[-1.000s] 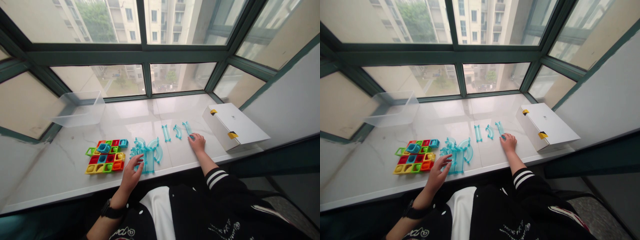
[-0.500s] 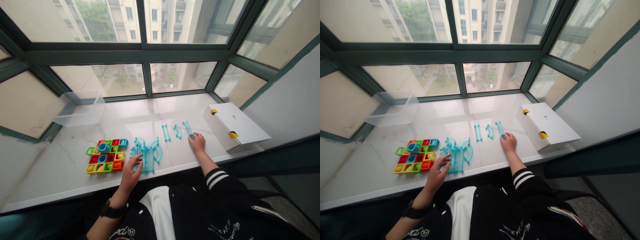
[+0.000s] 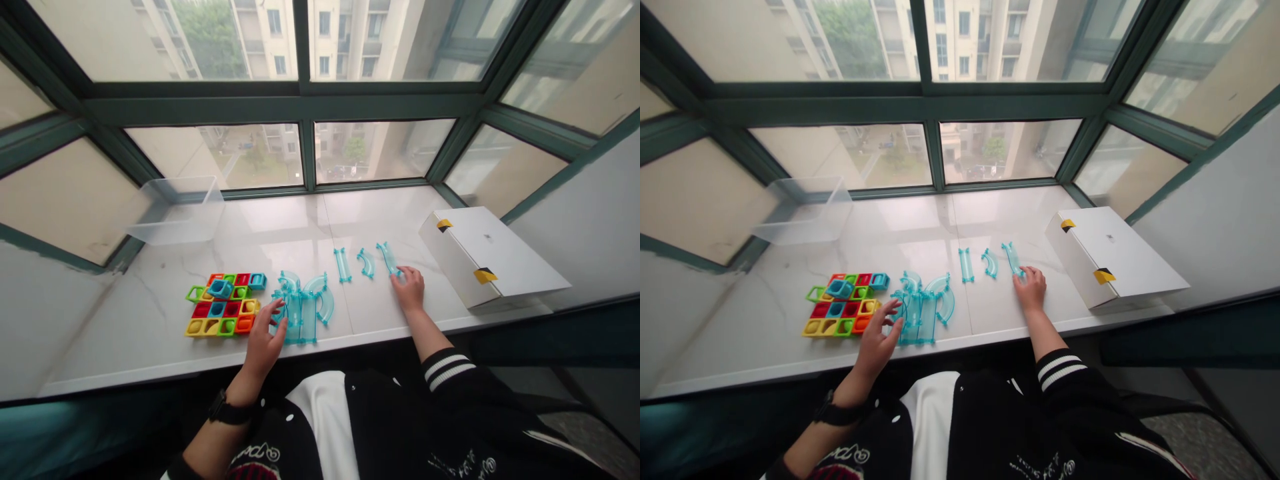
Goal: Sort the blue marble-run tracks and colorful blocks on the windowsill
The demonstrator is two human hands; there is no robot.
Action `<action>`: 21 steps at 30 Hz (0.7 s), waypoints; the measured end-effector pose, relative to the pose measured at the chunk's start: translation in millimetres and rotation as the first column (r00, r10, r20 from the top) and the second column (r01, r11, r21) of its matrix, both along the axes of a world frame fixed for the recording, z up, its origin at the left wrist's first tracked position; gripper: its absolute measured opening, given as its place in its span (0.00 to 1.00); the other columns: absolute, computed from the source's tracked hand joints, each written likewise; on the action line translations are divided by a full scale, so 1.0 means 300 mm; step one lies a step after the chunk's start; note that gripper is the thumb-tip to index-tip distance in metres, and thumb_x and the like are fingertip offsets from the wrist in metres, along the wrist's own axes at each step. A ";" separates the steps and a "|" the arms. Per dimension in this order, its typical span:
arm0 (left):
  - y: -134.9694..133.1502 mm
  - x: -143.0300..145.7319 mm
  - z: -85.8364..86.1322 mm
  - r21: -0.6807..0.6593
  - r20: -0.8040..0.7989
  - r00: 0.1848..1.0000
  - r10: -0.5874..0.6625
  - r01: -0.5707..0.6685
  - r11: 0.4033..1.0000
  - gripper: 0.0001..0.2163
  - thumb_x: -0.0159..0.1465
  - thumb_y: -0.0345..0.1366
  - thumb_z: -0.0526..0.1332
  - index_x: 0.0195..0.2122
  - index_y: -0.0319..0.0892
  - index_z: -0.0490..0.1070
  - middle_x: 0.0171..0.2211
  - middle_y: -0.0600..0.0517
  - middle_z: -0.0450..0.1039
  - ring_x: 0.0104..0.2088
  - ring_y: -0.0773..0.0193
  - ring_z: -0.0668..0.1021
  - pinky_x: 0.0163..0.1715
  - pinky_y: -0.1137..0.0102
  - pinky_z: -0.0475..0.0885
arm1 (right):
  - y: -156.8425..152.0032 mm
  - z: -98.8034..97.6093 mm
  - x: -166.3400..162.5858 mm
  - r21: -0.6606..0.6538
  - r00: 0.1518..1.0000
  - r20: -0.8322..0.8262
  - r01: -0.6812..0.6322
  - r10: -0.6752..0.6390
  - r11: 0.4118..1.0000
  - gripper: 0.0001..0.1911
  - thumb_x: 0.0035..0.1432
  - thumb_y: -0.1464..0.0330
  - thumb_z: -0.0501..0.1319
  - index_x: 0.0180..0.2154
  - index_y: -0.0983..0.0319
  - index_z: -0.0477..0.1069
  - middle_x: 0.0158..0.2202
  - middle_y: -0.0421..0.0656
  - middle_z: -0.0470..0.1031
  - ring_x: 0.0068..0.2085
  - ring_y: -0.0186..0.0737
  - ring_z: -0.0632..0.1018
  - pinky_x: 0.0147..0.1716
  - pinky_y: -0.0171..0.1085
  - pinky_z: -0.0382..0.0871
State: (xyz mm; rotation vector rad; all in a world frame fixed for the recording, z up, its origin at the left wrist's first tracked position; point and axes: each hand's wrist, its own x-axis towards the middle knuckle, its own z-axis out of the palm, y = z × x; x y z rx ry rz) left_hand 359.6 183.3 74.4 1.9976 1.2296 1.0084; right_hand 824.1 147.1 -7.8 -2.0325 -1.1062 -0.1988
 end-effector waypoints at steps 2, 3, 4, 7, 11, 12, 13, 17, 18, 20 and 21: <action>-0.001 -0.002 -0.001 0.003 0.001 1.000 0.014 -0.014 1.000 0.21 0.72 0.40 0.60 0.65 0.49 0.65 0.56 0.45 0.76 0.46 0.58 0.79 0.40 0.64 0.78 | -0.016 0.015 -0.010 0.117 1.000 -0.012 0.017 -0.016 0.993 0.19 0.63 0.60 0.59 0.52 0.62 0.77 0.51 0.54 0.76 0.54 0.54 0.75 0.59 0.55 0.70; -0.002 -0.002 0.000 0.005 -0.004 1.000 0.016 -0.016 1.000 0.20 0.73 0.40 0.60 0.65 0.48 0.65 0.56 0.45 0.76 0.44 0.59 0.79 0.38 0.65 0.78 | -0.026 0.025 -0.024 0.163 0.999 -0.033 0.022 -0.017 0.986 0.19 0.64 0.61 0.59 0.52 0.62 0.76 0.51 0.54 0.76 0.53 0.53 0.76 0.57 0.54 0.72; -0.003 -0.002 0.000 0.012 -0.013 1.000 0.016 -0.016 1.000 0.19 0.73 0.40 0.60 0.64 0.48 0.66 0.55 0.45 0.76 0.42 0.60 0.78 0.37 0.66 0.77 | -0.038 0.038 -0.046 0.193 0.998 -0.064 0.017 -0.004 0.981 0.19 0.64 0.62 0.58 0.53 0.62 0.75 0.50 0.54 0.77 0.51 0.52 0.77 0.54 0.53 0.74; -0.007 0.002 0.004 0.068 -0.070 0.997 0.008 -0.003 0.998 0.16 0.72 0.38 0.59 0.60 0.47 0.70 0.53 0.46 0.76 0.40 0.60 0.78 0.38 0.65 0.77 | -0.075 0.086 -0.155 0.181 0.969 -0.185 -0.131 0.164 0.975 0.16 0.67 0.62 0.57 0.51 0.60 0.76 0.44 0.49 0.80 0.42 0.47 0.80 0.45 0.47 0.78; -0.011 0.013 0.012 0.122 -0.125 0.992 -0.031 0.046 0.991 0.14 0.73 0.36 0.59 0.58 0.48 0.73 0.52 0.46 0.77 0.46 0.56 0.79 0.45 0.61 0.78 | -0.101 0.160 -0.350 0.049 0.777 -0.308 -0.564 0.549 0.825 0.12 0.69 0.63 0.59 0.47 0.56 0.79 0.41 0.44 0.81 0.36 0.42 0.80 0.39 0.41 0.77; -0.012 0.017 0.015 0.123 -0.126 0.991 -0.042 0.058 0.991 0.14 0.73 0.36 0.58 0.58 0.48 0.73 0.52 0.46 0.77 0.47 0.56 0.80 0.46 0.60 0.78 | -0.101 0.175 -0.394 0.000 0.704 -0.346 -0.661 0.620 0.751 0.13 0.69 0.64 0.59 0.50 0.55 0.79 0.41 0.44 0.81 0.37 0.41 0.80 0.38 0.40 0.76; -0.013 0.020 0.016 0.121 -0.124 0.991 -0.052 0.067 0.990 0.14 0.73 0.35 0.58 0.58 0.48 0.73 0.52 0.46 0.77 0.48 0.55 0.80 0.47 0.60 0.78 | -0.099 0.188 -0.435 -0.050 0.640 -0.378 -0.735 0.669 0.676 0.14 0.69 0.65 0.59 0.53 0.54 0.79 0.43 0.43 0.81 0.37 0.40 0.80 0.39 0.39 0.76; -0.025 0.031 0.015 0.128 -0.128 0.988 -0.086 0.102 0.986 0.15 0.73 0.34 0.58 0.59 0.49 0.73 0.52 0.47 0.78 0.50 0.55 0.80 0.51 0.59 0.78 | -0.077 0.216 -0.544 -0.248 0.563 -0.406 -0.826 0.720 0.506 0.21 0.65 0.68 0.64 0.59 0.52 0.77 0.46 0.43 0.80 0.40 0.39 0.81 0.44 0.39 0.75; -0.029 0.034 0.013 0.140 -0.138 0.986 -0.098 0.118 0.983 0.15 0.73 0.33 0.58 0.59 0.49 0.73 0.53 0.47 0.78 0.51 0.55 0.80 0.53 0.58 0.78 | -0.071 0.218 -0.560 -0.293 0.575 -0.396 -0.818 0.716 0.495 0.22 0.65 0.69 0.65 0.60 0.51 0.76 0.46 0.43 0.79 0.40 0.39 0.81 0.44 0.38 0.75; -0.037 0.041 0.008 0.169 -0.160 0.978 -0.131 0.158 0.973 0.15 0.72 0.32 0.59 0.59 0.50 0.73 0.53 0.47 0.78 0.53 0.54 0.79 0.55 0.57 0.77 | -0.061 0.217 -0.580 -0.359 0.597 -0.370 -0.798 0.711 0.484 0.23 0.65 0.70 0.65 0.60 0.51 0.77 0.44 0.43 0.79 0.40 0.39 0.81 0.43 0.37 0.73; -0.040 0.046 0.007 0.181 -0.170 0.973 -0.155 0.185 0.966 0.15 0.72 0.32 0.59 0.59 0.50 0.74 0.53 0.47 0.79 0.53 0.54 0.79 0.55 0.57 0.77 | -0.058 0.214 -0.587 -0.378 0.603 -0.361 -0.792 0.712 0.479 0.22 0.65 0.70 0.64 0.59 0.50 0.77 0.44 0.42 0.79 0.40 0.40 0.81 0.43 0.37 0.73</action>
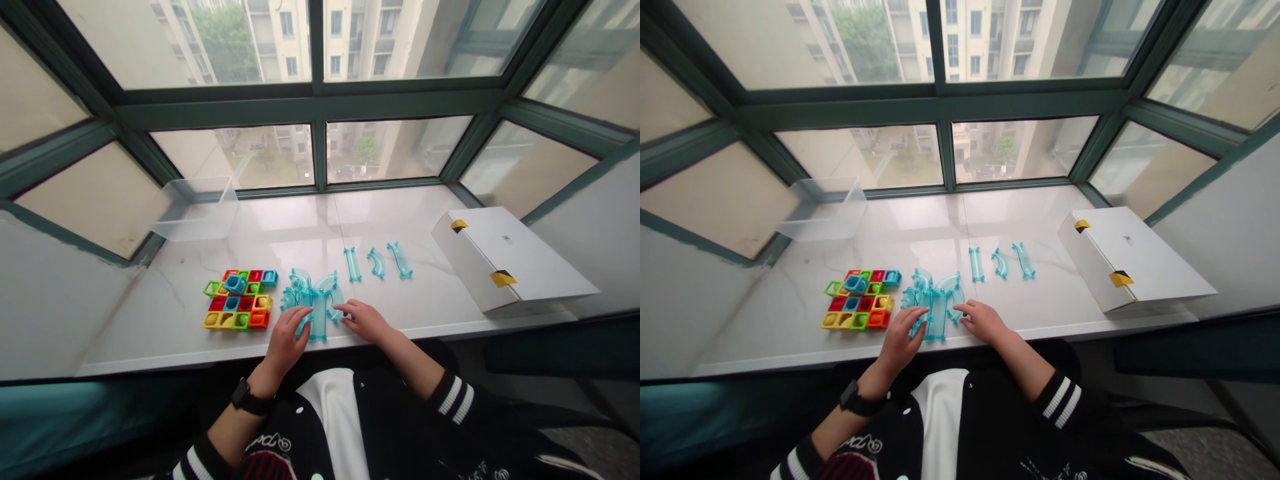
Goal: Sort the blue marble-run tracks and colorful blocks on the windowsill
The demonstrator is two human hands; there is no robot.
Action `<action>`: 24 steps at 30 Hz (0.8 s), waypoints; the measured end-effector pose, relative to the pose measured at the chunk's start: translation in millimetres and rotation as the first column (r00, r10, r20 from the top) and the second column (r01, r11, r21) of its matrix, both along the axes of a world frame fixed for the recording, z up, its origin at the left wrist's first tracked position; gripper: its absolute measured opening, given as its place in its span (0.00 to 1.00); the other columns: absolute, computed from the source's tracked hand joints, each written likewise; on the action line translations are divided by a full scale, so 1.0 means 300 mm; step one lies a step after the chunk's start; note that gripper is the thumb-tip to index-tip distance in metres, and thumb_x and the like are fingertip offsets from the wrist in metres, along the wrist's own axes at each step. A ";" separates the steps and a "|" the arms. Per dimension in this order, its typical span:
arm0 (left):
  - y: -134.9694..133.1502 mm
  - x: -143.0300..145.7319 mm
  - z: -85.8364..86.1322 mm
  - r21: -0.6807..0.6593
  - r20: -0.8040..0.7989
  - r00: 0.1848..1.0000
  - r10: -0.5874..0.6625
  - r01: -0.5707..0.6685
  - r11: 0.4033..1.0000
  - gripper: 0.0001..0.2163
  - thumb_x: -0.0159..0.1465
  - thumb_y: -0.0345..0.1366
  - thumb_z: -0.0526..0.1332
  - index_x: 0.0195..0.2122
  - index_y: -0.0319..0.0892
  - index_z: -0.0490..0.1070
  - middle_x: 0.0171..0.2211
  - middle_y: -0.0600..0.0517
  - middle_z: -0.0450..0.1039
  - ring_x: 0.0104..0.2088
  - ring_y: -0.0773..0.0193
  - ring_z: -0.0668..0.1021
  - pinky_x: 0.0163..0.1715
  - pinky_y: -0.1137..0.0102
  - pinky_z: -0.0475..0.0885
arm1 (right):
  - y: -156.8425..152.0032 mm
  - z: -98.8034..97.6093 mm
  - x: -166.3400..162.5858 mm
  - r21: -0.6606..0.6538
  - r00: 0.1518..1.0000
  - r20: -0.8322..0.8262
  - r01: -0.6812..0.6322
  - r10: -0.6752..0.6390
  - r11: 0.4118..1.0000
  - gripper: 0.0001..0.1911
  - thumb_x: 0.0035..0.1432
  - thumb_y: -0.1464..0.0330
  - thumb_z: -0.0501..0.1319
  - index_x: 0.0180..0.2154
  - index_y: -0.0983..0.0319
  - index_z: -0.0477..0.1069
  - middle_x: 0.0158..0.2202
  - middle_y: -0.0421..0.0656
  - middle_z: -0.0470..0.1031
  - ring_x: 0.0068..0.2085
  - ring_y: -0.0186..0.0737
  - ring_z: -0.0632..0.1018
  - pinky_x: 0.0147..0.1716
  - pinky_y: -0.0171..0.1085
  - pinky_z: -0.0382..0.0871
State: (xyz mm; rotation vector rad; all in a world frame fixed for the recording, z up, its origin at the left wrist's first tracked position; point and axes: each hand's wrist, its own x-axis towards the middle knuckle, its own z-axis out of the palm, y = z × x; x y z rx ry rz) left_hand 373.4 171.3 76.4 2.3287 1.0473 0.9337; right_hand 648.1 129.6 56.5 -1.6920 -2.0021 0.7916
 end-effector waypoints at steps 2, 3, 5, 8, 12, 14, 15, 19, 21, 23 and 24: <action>-0.003 0.011 -0.001 0.010 -0.024 0.997 -0.067 0.068 0.998 0.15 0.72 0.32 0.60 0.58 0.51 0.74 0.53 0.47 0.79 0.53 0.55 0.79 0.56 0.56 0.76 | 0.002 -0.008 -0.009 -0.010 1.000 0.026 -0.011 0.012 1.000 0.19 0.66 0.68 0.65 0.57 0.50 0.78 0.43 0.42 0.79 0.40 0.40 0.80 0.42 0.36 0.72; -0.002 0.018 0.000 0.007 -0.040 0.994 -0.106 0.106 0.994 0.15 0.72 0.32 0.60 0.58 0.51 0.74 0.53 0.47 0.79 0.54 0.55 0.79 0.57 0.56 0.76 | 0.001 -0.013 -0.013 -0.015 0.999 0.035 -0.021 0.021 1.000 0.17 0.66 0.68 0.65 0.56 0.51 0.79 0.43 0.42 0.79 0.40 0.40 0.80 0.42 0.36 0.72; 0.002 0.032 0.002 -0.013 -0.082 0.981 -0.177 0.176 0.984 0.16 0.71 0.33 0.62 0.59 0.51 0.74 0.55 0.47 0.78 0.56 0.53 0.78 0.58 0.54 0.75 | -0.003 -0.023 -0.018 -0.024 0.998 0.051 -0.035 0.037 0.999 0.15 0.66 0.67 0.67 0.54 0.52 0.80 0.43 0.42 0.79 0.40 0.40 0.80 0.42 0.36 0.71; 0.008 0.054 0.002 -0.052 -0.177 0.953 -0.245 0.239 0.970 0.21 0.67 0.35 0.68 0.60 0.52 0.73 0.60 0.46 0.75 0.60 0.50 0.76 0.64 0.48 0.71 | -0.012 -0.034 -0.018 -0.024 0.998 0.056 -0.032 0.033 0.999 0.15 0.64 0.66 0.69 0.52 0.54 0.79 0.44 0.43 0.78 0.41 0.40 0.80 0.43 0.37 0.71; 0.008 0.075 -0.003 -0.108 -0.335 0.905 -0.263 0.241 0.965 0.28 0.59 0.35 0.74 0.61 0.53 0.74 0.64 0.46 0.72 0.66 0.42 0.71 0.71 0.37 0.57 | -0.018 -0.038 -0.002 -0.006 1.000 0.008 0.011 -0.011 1.000 0.16 0.60 0.66 0.72 0.50 0.56 0.77 0.44 0.43 0.78 0.40 0.40 0.80 0.42 0.38 0.71; 0.008 0.081 -0.009 -0.134 -0.386 0.886 -0.258 0.223 0.966 0.27 0.57 0.34 0.75 0.59 0.52 0.75 0.64 0.45 0.72 0.67 0.41 0.70 0.71 0.36 0.55 | -0.020 -0.037 0.010 0.008 0.999 -0.036 0.041 -0.040 0.999 0.14 0.59 0.67 0.72 0.47 0.57 0.77 0.43 0.42 0.78 0.39 0.39 0.79 0.41 0.38 0.72; 0.008 0.082 -0.013 -0.142 -0.399 0.881 -0.255 0.215 0.966 0.26 0.57 0.33 0.75 0.58 0.51 0.76 0.63 0.44 0.73 0.67 0.41 0.70 0.71 0.36 0.54 | -0.021 -0.036 0.016 0.013 0.997 -0.064 0.053 -0.052 0.998 0.12 0.59 0.67 0.72 0.45 0.57 0.77 0.42 0.42 0.77 0.38 0.39 0.78 0.41 0.38 0.72; 0.016 0.080 -0.035 -0.147 -0.386 0.892 -0.237 0.194 0.970 0.23 0.59 0.32 0.73 0.56 0.50 0.77 0.60 0.44 0.75 0.67 0.42 0.70 0.71 0.38 0.56 | -0.027 -0.028 0.036 0.034 0.978 -0.188 0.095 -0.087 0.995 0.05 0.61 0.68 0.69 0.39 0.58 0.75 0.36 0.40 0.76 0.35 0.38 0.77 0.38 0.38 0.72; 0.021 0.077 -0.046 -0.141 -0.373 0.898 -0.232 0.192 0.971 0.22 0.59 0.32 0.73 0.56 0.51 0.77 0.60 0.45 0.76 0.67 0.42 0.70 0.70 0.38 0.57 | -0.032 -0.022 0.044 0.041 0.965 -0.240 0.115 -0.101 0.993 0.03 0.62 0.67 0.67 0.38 0.58 0.75 0.35 0.39 0.76 0.35 0.38 0.77 0.37 0.37 0.72; 0.025 0.077 -0.054 -0.129 -0.382 0.896 -0.225 0.190 0.973 0.23 0.59 0.32 0.73 0.56 0.50 0.77 0.59 0.45 0.76 0.66 0.41 0.70 0.70 0.38 0.58 | -0.037 -0.015 0.053 0.040 0.953 -0.280 0.131 -0.114 0.991 0.03 0.62 0.66 0.67 0.38 0.57 0.75 0.35 0.39 0.77 0.34 0.37 0.77 0.36 0.36 0.72; 0.027 0.078 -0.057 -0.122 -0.393 0.892 -0.222 0.189 0.974 0.23 0.59 0.32 0.73 0.56 0.50 0.77 0.59 0.45 0.76 0.66 0.41 0.70 0.69 0.38 0.58 | -0.040 -0.012 0.057 0.036 0.947 -0.297 0.138 -0.121 0.990 0.03 0.62 0.66 0.67 0.38 0.57 0.75 0.35 0.39 0.77 0.34 0.37 0.77 0.36 0.36 0.72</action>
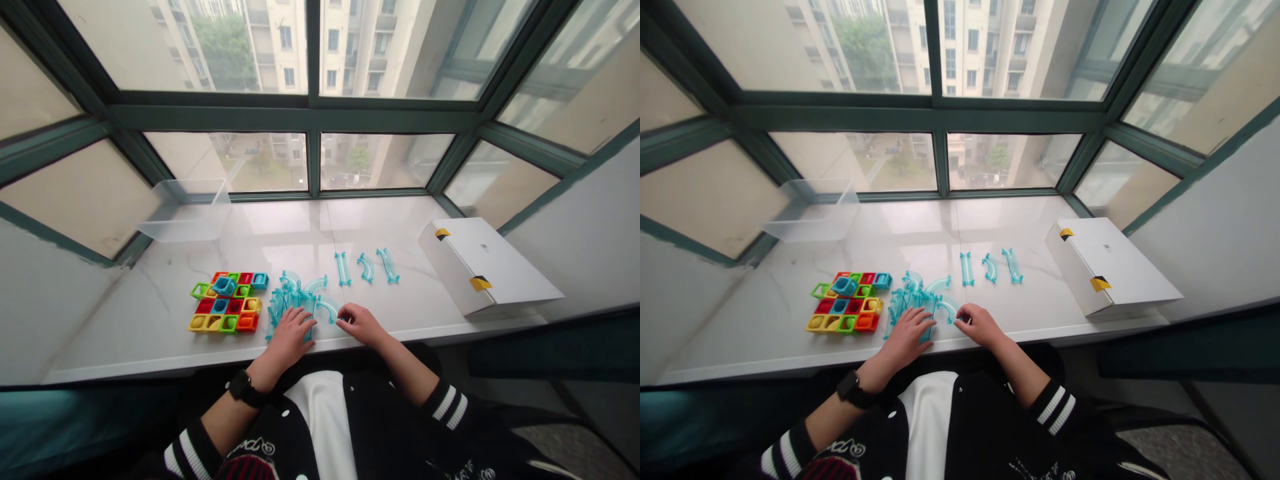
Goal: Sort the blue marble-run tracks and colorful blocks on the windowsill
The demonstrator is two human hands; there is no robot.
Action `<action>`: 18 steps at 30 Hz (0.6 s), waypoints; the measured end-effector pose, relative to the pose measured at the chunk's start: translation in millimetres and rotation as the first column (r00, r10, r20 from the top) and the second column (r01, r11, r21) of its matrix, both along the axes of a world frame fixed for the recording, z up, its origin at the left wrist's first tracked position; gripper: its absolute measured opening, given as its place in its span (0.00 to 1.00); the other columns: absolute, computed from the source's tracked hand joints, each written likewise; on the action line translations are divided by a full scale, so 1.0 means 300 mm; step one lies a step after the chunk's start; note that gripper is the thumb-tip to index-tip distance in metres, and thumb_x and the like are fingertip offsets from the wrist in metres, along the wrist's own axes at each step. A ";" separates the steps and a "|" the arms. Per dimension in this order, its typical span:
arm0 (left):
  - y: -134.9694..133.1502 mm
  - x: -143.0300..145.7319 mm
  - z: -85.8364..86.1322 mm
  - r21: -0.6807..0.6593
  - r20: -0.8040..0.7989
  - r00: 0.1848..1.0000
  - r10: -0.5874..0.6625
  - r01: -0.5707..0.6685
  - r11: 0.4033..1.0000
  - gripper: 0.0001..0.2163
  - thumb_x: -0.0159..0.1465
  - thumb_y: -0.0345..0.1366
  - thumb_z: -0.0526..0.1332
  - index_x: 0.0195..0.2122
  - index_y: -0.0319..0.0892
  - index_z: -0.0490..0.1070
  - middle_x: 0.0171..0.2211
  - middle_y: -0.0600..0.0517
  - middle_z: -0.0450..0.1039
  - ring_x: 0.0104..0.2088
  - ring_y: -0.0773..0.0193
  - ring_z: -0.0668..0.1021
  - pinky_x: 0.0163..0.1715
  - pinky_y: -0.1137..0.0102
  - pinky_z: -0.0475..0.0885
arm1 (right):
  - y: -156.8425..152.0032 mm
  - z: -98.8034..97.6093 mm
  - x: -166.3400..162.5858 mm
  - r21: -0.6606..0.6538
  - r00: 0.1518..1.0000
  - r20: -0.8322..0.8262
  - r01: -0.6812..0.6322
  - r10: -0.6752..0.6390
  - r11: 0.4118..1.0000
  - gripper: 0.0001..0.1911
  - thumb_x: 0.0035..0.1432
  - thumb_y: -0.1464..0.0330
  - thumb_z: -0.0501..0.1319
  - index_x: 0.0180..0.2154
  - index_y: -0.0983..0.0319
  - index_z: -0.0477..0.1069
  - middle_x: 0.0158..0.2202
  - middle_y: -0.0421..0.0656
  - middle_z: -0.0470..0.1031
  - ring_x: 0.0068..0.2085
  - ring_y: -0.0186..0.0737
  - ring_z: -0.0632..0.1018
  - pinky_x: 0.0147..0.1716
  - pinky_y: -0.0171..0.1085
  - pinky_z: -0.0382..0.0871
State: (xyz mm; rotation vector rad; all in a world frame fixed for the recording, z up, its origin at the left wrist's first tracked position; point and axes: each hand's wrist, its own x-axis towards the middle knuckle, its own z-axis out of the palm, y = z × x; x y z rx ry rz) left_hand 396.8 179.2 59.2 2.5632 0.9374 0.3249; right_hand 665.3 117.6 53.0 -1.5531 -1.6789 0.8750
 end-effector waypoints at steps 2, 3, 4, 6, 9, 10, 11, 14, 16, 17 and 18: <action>0.003 0.003 -0.006 0.018 -0.025 1.000 0.000 0.001 1.000 0.23 0.59 0.32 0.73 0.56 0.49 0.77 0.60 0.45 0.76 0.66 0.41 0.70 0.69 0.38 0.58 | -0.005 0.007 0.008 -0.011 0.999 -0.030 0.014 -0.014 1.000 0.03 0.62 0.65 0.67 0.38 0.57 0.76 0.35 0.39 0.77 0.33 0.37 0.76 0.36 0.36 0.72; 0.004 0.005 -0.008 0.025 -0.033 0.999 0.000 0.001 1.000 0.23 0.59 0.32 0.73 0.56 0.49 0.77 0.60 0.44 0.76 0.66 0.40 0.70 0.69 0.39 0.59 | -0.007 0.010 0.012 -0.019 0.999 -0.045 0.019 -0.020 1.000 0.03 0.62 0.65 0.67 0.38 0.57 0.76 0.35 0.39 0.77 0.34 0.37 0.76 0.36 0.36 0.72; 0.005 0.006 -0.011 0.030 -0.034 0.999 0.000 0.001 1.000 0.23 0.59 0.32 0.73 0.56 0.49 0.77 0.60 0.44 0.76 0.66 0.41 0.71 0.69 0.39 0.59 | -0.010 0.013 0.015 -0.027 0.998 -0.062 0.021 -0.023 0.999 0.04 0.62 0.65 0.67 0.38 0.57 0.76 0.35 0.39 0.77 0.34 0.37 0.77 0.36 0.37 0.73; 0.008 0.008 -0.018 0.039 -0.022 1.000 0.003 -0.002 0.999 0.22 0.59 0.32 0.73 0.55 0.49 0.77 0.60 0.45 0.76 0.66 0.41 0.71 0.69 0.39 0.59 | -0.014 0.016 0.020 -0.035 0.995 -0.103 0.016 -0.019 0.999 0.04 0.62 0.65 0.67 0.39 0.58 0.76 0.37 0.40 0.78 0.36 0.37 0.78 0.37 0.37 0.74; 0.010 0.009 -0.024 0.047 0.002 1.000 0.009 -0.009 0.999 0.21 0.60 0.33 0.72 0.55 0.50 0.78 0.59 0.45 0.76 0.65 0.41 0.71 0.68 0.39 0.60 | -0.019 0.017 0.025 -0.021 0.987 -0.159 -0.015 0.011 1.000 0.06 0.61 0.65 0.67 0.41 0.58 0.77 0.40 0.41 0.79 0.38 0.38 0.80 0.39 0.38 0.76; 0.010 0.009 -0.022 0.050 0.011 1.000 0.012 -0.013 0.999 0.21 0.60 0.33 0.72 0.54 0.50 0.78 0.59 0.44 0.76 0.65 0.41 0.71 0.68 0.38 0.61 | -0.021 0.017 0.026 -0.010 0.986 -0.167 -0.026 0.024 1.000 0.07 0.61 0.66 0.67 0.42 0.58 0.77 0.41 0.41 0.79 0.39 0.38 0.80 0.40 0.38 0.77; 0.010 0.010 -0.018 0.055 0.022 1.000 0.017 -0.018 0.998 0.20 0.60 0.34 0.72 0.54 0.50 0.78 0.59 0.44 0.76 0.65 0.40 0.72 0.68 0.38 0.61 | -0.022 0.017 0.026 0.004 0.985 -0.169 -0.037 0.037 0.999 0.08 0.61 0.66 0.67 0.43 0.57 0.77 0.41 0.41 0.79 0.39 0.38 0.80 0.40 0.38 0.77; 0.006 0.019 0.012 0.059 0.089 0.996 0.024 -0.029 0.998 0.16 0.63 0.38 0.70 0.53 0.50 0.79 0.59 0.43 0.77 0.62 0.41 0.75 0.66 0.38 0.64 | -0.025 0.023 0.024 0.060 0.987 -0.150 -0.042 0.050 0.997 0.09 0.61 0.67 0.66 0.45 0.57 0.78 0.42 0.41 0.79 0.40 0.38 0.81 0.41 0.38 0.78; 0.000 0.031 0.043 0.016 0.158 0.987 0.023 -0.026 1.000 0.14 0.67 0.40 0.66 0.54 0.49 0.78 0.58 0.43 0.77 0.60 0.44 0.77 0.63 0.43 0.70 | -0.024 0.031 0.021 0.100 0.990 -0.134 -0.021 0.035 0.995 0.09 0.62 0.67 0.66 0.45 0.56 0.78 0.41 0.42 0.78 0.40 0.39 0.80 0.40 0.39 0.78; -0.003 0.039 0.058 -0.022 0.195 0.980 0.028 -0.024 0.999 0.14 0.69 0.40 0.64 0.56 0.49 0.77 0.58 0.43 0.77 0.59 0.46 0.77 0.62 0.46 0.72 | -0.024 0.035 0.020 0.118 0.992 -0.126 -0.006 0.021 0.993 0.08 0.62 0.67 0.65 0.45 0.56 0.78 0.41 0.42 0.78 0.39 0.39 0.80 0.40 0.39 0.78; -0.006 0.048 0.074 -0.067 0.230 0.973 0.038 -0.023 0.997 0.15 0.71 0.41 0.62 0.57 0.49 0.76 0.58 0.43 0.77 0.59 0.48 0.78 0.61 0.48 0.74 | -0.023 0.040 0.018 0.135 0.993 -0.118 0.009 0.007 0.991 0.08 0.62 0.66 0.65 0.44 0.56 0.78 0.40 0.42 0.78 0.39 0.39 0.80 0.40 0.39 0.78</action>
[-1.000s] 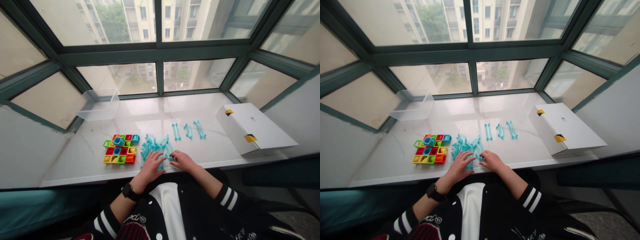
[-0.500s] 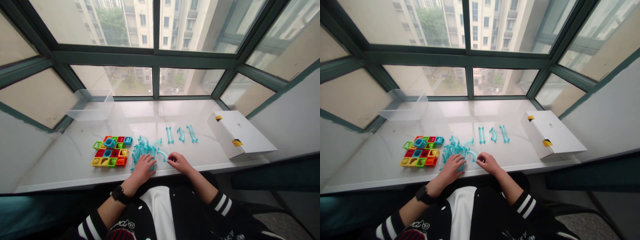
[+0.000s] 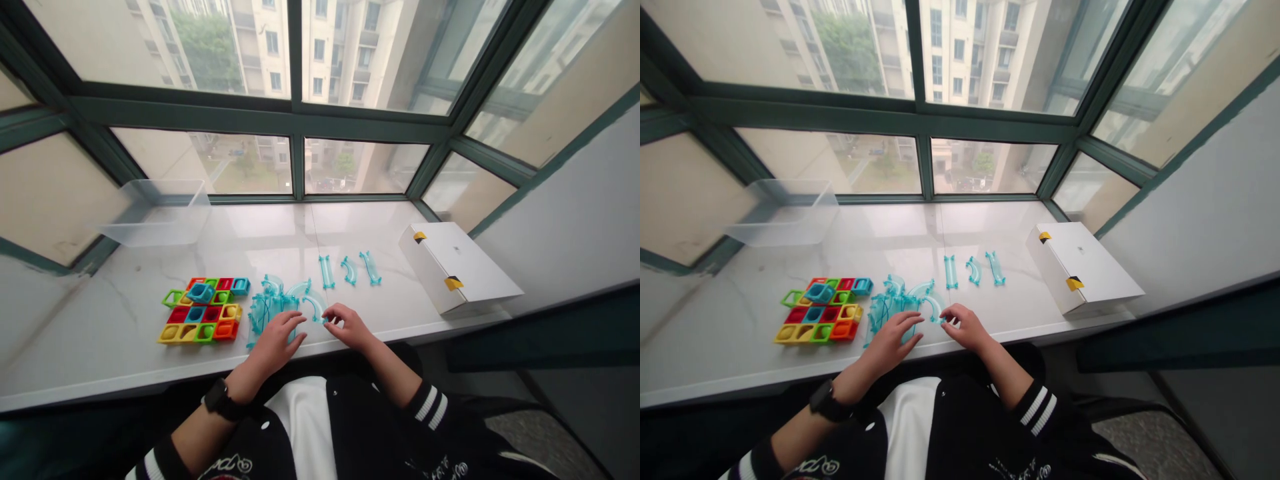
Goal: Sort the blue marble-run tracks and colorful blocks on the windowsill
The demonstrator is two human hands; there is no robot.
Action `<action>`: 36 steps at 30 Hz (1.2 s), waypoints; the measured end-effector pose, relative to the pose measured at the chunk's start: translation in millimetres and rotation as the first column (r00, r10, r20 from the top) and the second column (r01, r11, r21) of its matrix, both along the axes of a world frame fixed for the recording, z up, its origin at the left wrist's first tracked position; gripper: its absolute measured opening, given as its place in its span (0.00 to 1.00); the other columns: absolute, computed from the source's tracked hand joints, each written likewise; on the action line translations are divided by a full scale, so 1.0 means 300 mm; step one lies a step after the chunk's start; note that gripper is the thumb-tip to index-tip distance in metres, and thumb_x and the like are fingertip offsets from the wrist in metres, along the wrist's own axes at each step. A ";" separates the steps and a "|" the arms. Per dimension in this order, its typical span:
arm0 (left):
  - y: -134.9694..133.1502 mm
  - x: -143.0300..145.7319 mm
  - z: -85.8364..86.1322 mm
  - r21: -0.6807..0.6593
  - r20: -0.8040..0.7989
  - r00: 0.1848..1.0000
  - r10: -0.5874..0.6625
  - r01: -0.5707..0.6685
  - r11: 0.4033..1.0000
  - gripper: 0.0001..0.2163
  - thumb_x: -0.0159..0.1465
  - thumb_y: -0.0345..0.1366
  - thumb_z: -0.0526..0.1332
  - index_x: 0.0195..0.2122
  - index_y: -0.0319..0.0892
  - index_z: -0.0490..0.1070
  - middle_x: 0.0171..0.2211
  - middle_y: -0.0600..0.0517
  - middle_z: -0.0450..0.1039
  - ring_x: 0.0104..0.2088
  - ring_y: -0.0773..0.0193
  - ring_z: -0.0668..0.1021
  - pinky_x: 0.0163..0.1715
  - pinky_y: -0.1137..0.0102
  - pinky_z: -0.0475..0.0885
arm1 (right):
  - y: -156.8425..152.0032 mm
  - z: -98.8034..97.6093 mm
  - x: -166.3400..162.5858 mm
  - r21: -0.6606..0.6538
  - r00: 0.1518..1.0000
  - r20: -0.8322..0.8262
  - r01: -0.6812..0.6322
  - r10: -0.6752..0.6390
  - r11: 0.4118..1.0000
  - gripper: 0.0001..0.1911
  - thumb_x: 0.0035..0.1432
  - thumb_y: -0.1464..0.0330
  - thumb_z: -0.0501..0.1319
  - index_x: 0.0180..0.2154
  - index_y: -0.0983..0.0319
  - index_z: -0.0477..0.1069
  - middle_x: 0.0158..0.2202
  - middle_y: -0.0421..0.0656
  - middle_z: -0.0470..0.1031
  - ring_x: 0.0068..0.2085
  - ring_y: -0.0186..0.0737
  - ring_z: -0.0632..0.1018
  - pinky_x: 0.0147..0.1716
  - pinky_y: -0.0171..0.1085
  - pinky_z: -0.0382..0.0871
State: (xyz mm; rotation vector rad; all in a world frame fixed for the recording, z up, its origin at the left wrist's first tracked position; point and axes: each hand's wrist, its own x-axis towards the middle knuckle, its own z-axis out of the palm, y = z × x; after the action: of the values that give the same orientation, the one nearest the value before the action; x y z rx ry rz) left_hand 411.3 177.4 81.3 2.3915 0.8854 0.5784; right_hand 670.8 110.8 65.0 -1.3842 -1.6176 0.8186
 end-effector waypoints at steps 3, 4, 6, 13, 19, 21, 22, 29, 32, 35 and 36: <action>-0.001 0.035 0.037 -0.119 0.099 0.995 0.012 0.000 0.993 0.15 0.72 0.42 0.60 0.58 0.49 0.74 0.62 0.44 0.74 0.62 0.51 0.76 0.62 0.51 0.74 | 0.004 0.013 -0.002 0.044 0.998 0.022 0.053 -0.054 0.998 0.07 0.63 0.66 0.64 0.43 0.56 0.77 0.39 0.42 0.77 0.39 0.40 0.79 0.39 0.40 0.77; 0.001 0.050 0.046 -0.147 0.127 0.992 0.012 0.006 0.989 0.15 0.72 0.42 0.60 0.58 0.49 0.74 0.63 0.44 0.73 0.63 0.51 0.76 0.63 0.51 0.73 | 0.006 0.017 -0.002 0.054 0.997 0.029 0.070 -0.071 0.996 0.06 0.63 0.66 0.64 0.43 0.56 0.77 0.39 0.42 0.77 0.39 0.40 0.79 0.39 0.40 0.77; 0.011 0.082 0.059 -0.193 0.178 0.984 0.004 0.032 0.981 0.15 0.72 0.42 0.61 0.59 0.50 0.73 0.64 0.45 0.72 0.65 0.52 0.74 0.65 0.51 0.72 | 0.009 0.021 0.001 0.069 0.993 0.044 0.102 -0.105 0.992 0.06 0.64 0.67 0.64 0.43 0.56 0.76 0.39 0.42 0.77 0.40 0.41 0.79 0.40 0.40 0.77; 0.052 0.236 0.065 -0.303 0.276 0.959 -0.063 0.149 0.941 0.19 0.70 0.40 0.63 0.62 0.50 0.70 0.63 0.45 0.74 0.64 0.53 0.76 0.64 0.53 0.74 | 0.024 0.009 0.051 0.105 0.969 0.052 0.237 -0.243 0.966 0.06 0.64 0.68 0.62 0.43 0.56 0.76 0.41 0.43 0.77 0.40 0.42 0.79 0.41 0.42 0.77; 0.097 0.393 0.029 -0.499 0.314 0.948 0.043 0.127 0.857 0.22 0.67 0.39 0.66 0.62 0.47 0.71 0.64 0.42 0.72 0.62 0.49 0.77 0.63 0.51 0.74 | 0.052 -0.001 0.148 0.135 0.909 0.070 0.399 -0.411 0.907 0.07 0.65 0.65 0.61 0.43 0.57 0.76 0.41 0.45 0.78 0.39 0.43 0.79 0.43 0.43 0.77; 0.121 0.447 0.017 -0.583 0.300 0.952 0.066 0.128 0.803 0.22 0.66 0.38 0.67 0.61 0.46 0.71 0.62 0.41 0.74 0.60 0.48 0.79 0.62 0.50 0.74 | 0.069 -0.003 0.186 0.141 0.884 0.099 0.442 -0.457 0.886 0.07 0.65 0.65 0.61 0.43 0.57 0.76 0.40 0.45 0.78 0.40 0.45 0.79 0.43 0.44 0.77; 0.135 0.473 0.013 -0.615 0.300 0.951 0.076 0.132 0.778 0.22 0.66 0.38 0.68 0.61 0.46 0.72 0.62 0.41 0.74 0.60 0.48 0.78 0.62 0.50 0.75 | 0.079 -0.004 0.205 0.144 0.871 0.114 0.461 -0.477 0.876 0.07 0.64 0.65 0.60 0.42 0.56 0.77 0.40 0.45 0.79 0.40 0.45 0.79 0.43 0.44 0.76; 0.204 0.621 -0.009 -0.740 0.268 0.947 0.174 0.086 0.668 0.23 0.64 0.36 0.68 0.61 0.43 0.70 0.64 0.41 0.71 0.59 0.50 0.78 0.60 0.55 0.74 | 0.173 -0.054 0.301 0.135 0.813 0.191 0.533 -0.549 0.836 0.07 0.62 0.67 0.59 0.40 0.58 0.76 0.40 0.44 0.78 0.38 0.43 0.78 0.45 0.45 0.75; 0.213 0.653 -0.024 -0.775 0.222 0.952 0.212 0.040 0.630 0.25 0.64 0.36 0.67 0.63 0.42 0.69 0.60 0.41 0.76 0.55 0.54 0.80 0.57 0.59 0.74 | 0.207 -0.085 0.319 0.113 0.815 0.205 0.530 -0.541 0.841 0.08 0.61 0.68 0.59 0.40 0.58 0.76 0.41 0.44 0.78 0.38 0.43 0.79 0.45 0.44 0.74; 0.215 0.665 -0.034 -0.793 0.176 0.959 0.222 0.005 0.609 0.28 0.63 0.37 0.68 0.64 0.43 0.68 0.51 0.44 0.81 0.46 0.57 0.81 0.51 0.62 0.75 | 0.228 -0.108 0.327 0.098 0.819 0.212 0.526 -0.534 0.845 0.09 0.61 0.68 0.58 0.41 0.59 0.76 0.41 0.45 0.78 0.38 0.43 0.79 0.45 0.44 0.74; 0.214 0.666 -0.036 -0.796 0.171 0.960 0.222 0.002 0.605 0.28 0.63 0.37 0.68 0.65 0.44 0.68 0.49 0.45 0.81 0.43 0.58 0.81 0.49 0.62 0.75 | 0.232 -0.114 0.328 0.094 0.819 0.212 0.526 -0.533 0.845 0.09 0.60 0.69 0.58 0.41 0.59 0.76 0.42 0.45 0.78 0.38 0.43 0.79 0.45 0.44 0.74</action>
State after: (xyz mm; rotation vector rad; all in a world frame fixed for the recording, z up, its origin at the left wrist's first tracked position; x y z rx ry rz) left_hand 611.1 241.7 70.6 1.4129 0.9222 0.3954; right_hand 769.2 180.3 30.9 -1.8428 -1.2894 0.3036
